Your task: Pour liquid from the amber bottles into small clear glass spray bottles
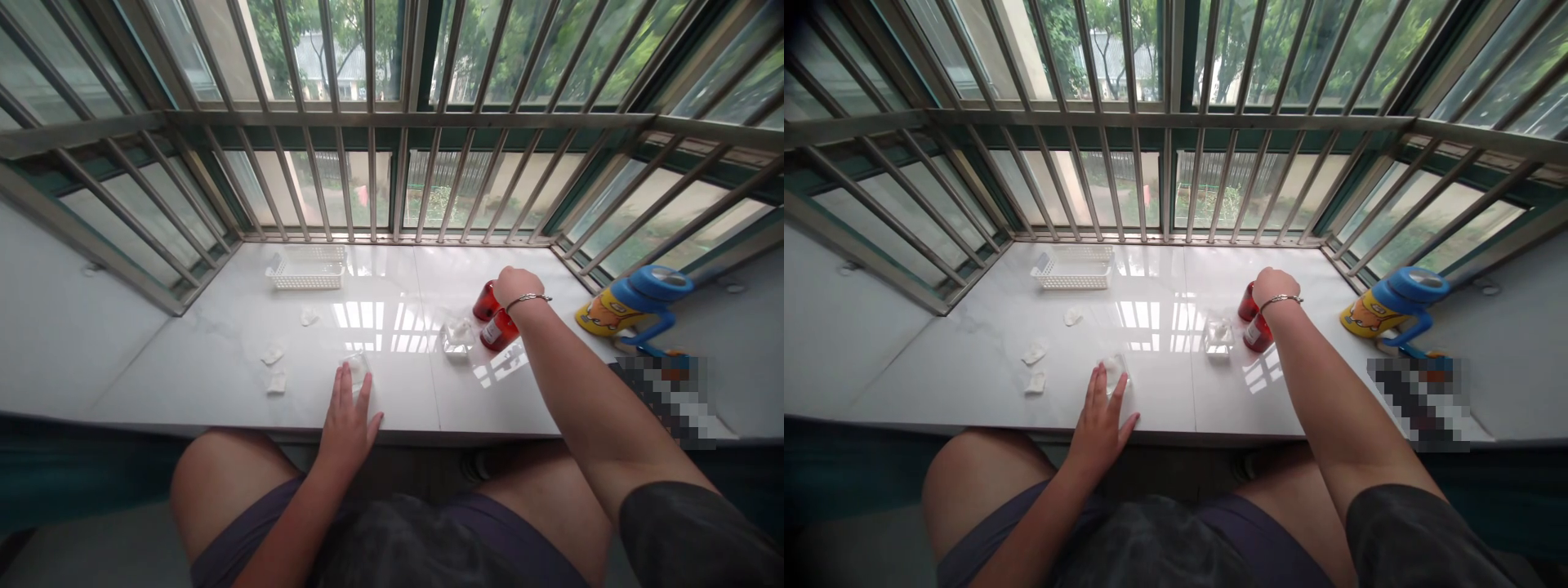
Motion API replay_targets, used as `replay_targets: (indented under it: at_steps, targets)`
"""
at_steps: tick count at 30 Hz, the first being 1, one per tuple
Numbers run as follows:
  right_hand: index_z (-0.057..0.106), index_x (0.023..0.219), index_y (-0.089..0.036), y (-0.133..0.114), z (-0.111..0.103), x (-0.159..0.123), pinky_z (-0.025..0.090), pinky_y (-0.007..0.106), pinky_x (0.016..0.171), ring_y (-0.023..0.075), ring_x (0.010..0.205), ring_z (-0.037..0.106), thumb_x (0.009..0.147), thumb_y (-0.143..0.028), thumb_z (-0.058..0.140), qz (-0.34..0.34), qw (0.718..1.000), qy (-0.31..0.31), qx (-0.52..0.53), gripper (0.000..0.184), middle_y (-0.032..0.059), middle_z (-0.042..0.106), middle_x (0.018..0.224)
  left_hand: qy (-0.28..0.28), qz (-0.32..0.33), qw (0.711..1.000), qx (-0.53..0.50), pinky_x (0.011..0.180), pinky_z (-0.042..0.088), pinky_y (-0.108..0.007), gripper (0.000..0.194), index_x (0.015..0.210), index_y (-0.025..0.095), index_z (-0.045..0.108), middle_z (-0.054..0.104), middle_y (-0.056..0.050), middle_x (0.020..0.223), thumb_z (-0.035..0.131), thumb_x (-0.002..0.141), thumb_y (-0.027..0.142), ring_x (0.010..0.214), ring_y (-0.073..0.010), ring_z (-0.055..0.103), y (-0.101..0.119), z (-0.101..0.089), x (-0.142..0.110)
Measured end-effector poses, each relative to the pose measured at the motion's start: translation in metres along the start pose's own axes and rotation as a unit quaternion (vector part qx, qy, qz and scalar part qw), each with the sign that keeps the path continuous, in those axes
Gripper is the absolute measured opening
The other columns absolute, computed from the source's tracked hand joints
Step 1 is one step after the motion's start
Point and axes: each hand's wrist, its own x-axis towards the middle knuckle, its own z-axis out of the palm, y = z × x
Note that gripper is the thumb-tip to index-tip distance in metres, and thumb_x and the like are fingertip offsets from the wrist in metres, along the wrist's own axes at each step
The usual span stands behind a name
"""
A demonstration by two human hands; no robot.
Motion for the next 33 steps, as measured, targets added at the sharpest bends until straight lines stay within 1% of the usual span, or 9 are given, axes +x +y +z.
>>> replay_targets:
  at_steps: [4,7,10,14,18,22,27,30,33]
  targets:
    - [0.064,0.133,-0.006,-0.022,-0.015,-0.018,0.046,0.036,0.076,0.0309,0.091,0.071,0.106,-0.042,0.061,0.038,0.998,0.033,0.035,0.046,0.0233,0.072,0.102,0.001,0.002,1.0,-0.006,0.123,0.047,-0.065,0.095,0.173,0.026,0.022,0.001,-0.022,0.184,0.077,0.096,0.026,0.167,-0.0492,0.021,0.0,0.001,0.0]
    - [0.059,0.132,-0.009,-0.05,-0.032,-0.042,0.047,0.037,0.081,0.0346,0.1,0.07,0.111,-0.039,0.046,-0.02,0.992,0.103,0.063,0.039,0.0237,0.073,0.109,-0.007,0.003,1.0,-0.005,0.125,0.046,-0.064,0.09,0.172,0.024,0.025,0.001,-0.022,0.184,0.076,0.097,0.027,0.167,-0.0488,0.019,-0.001,0.002,-0.001]
    - [0.058,0.124,-0.012,-0.083,-0.043,-0.073,0.043,0.035,0.078,0.0322,0.098,0.07,0.113,-0.039,0.041,-0.103,0.984,0.129,0.072,0.034,0.0201,0.074,0.107,-0.01,0.005,1.0,-0.005,0.125,0.045,-0.064,0.088,0.171,0.023,0.027,0.0,-0.022,0.183,0.075,0.098,0.029,0.168,-0.0487,0.017,-0.002,0.003,-0.001]
    - [0.058,0.115,-0.014,-0.124,-0.036,-0.114,0.039,0.034,0.07,0.0279,0.087,0.069,0.112,-0.035,0.043,-0.239,0.965,0.072,0.078,0.027,0.015,0.075,0.099,-0.006,0.006,1.0,-0.007,0.124,0.046,-0.066,0.09,0.173,0.024,0.024,0.001,-0.022,0.184,0.075,0.098,0.029,0.167,-0.0487,0.018,-0.002,0.003,0.0]
    - [0.061,0.107,-0.017,-0.15,-0.014,-0.145,0.039,0.034,0.068,0.0261,0.086,0.071,0.11,-0.03,0.05,-0.294,0.953,0.019,0.076,0.017,0.0106,0.076,0.094,0.003,0.008,1.0,-0.008,0.123,0.047,-0.066,0.095,0.174,0.026,0.02,0.0,-0.021,0.184,0.076,0.097,0.028,0.167,-0.0493,0.021,-0.002,0.003,-0.001]
    - [0.061,0.112,-0.017,-0.151,-0.006,-0.16,0.04,0.033,0.07,0.0267,0.088,0.072,0.111,-0.035,0.05,-0.3,0.951,-0.002,0.075,0.02,0.0115,0.077,0.098,0.003,0.011,1.0,-0.009,0.123,0.047,-0.067,0.096,0.174,0.027,0.019,-0.001,-0.02,0.184,0.076,0.097,0.026,0.167,-0.0493,0.02,-0.002,0.003,0.0]
    - [0.057,0.13,-0.018,-0.128,-0.016,-0.147,0.043,0.036,0.079,0.0313,0.099,0.071,0.113,-0.059,0.041,-0.267,0.96,0.033,0.071,0.047,0.0163,0.076,0.11,0.002,0.005,1.0,-0.009,0.122,0.048,-0.067,0.095,0.173,0.027,0.021,-0.001,-0.02,0.184,0.076,0.097,0.027,0.167,-0.0495,0.021,-0.002,0.004,0.0]
    - [0.056,0.135,-0.019,-0.104,-0.012,-0.121,0.044,0.042,0.088,0.0358,0.112,0.067,0.114,-0.058,0.032,-0.178,0.982,0.061,0.026,0.051,0.0212,0.072,0.122,-0.001,0.004,1.0,-0.007,0.122,0.048,-0.066,0.092,0.173,0.026,0.024,-0.001,-0.02,0.184,0.076,0.097,0.028,0.167,-0.0497,0.02,-0.002,0.004,-0.001]
    - [0.06,0.131,-0.017,-0.082,0.004,-0.094,0.048,0.046,0.09,0.0392,0.116,0.066,0.111,-0.052,0.044,-0.078,0.997,-0.009,-0.013,0.044,0.023,0.072,0.121,-0.004,0.004,1.0,-0.004,0.124,0.047,-0.065,0.088,0.172,0.024,0.027,0.0,-0.022,0.184,0.075,0.098,0.028,0.167,-0.0492,0.019,-0.002,0.003,-0.001]
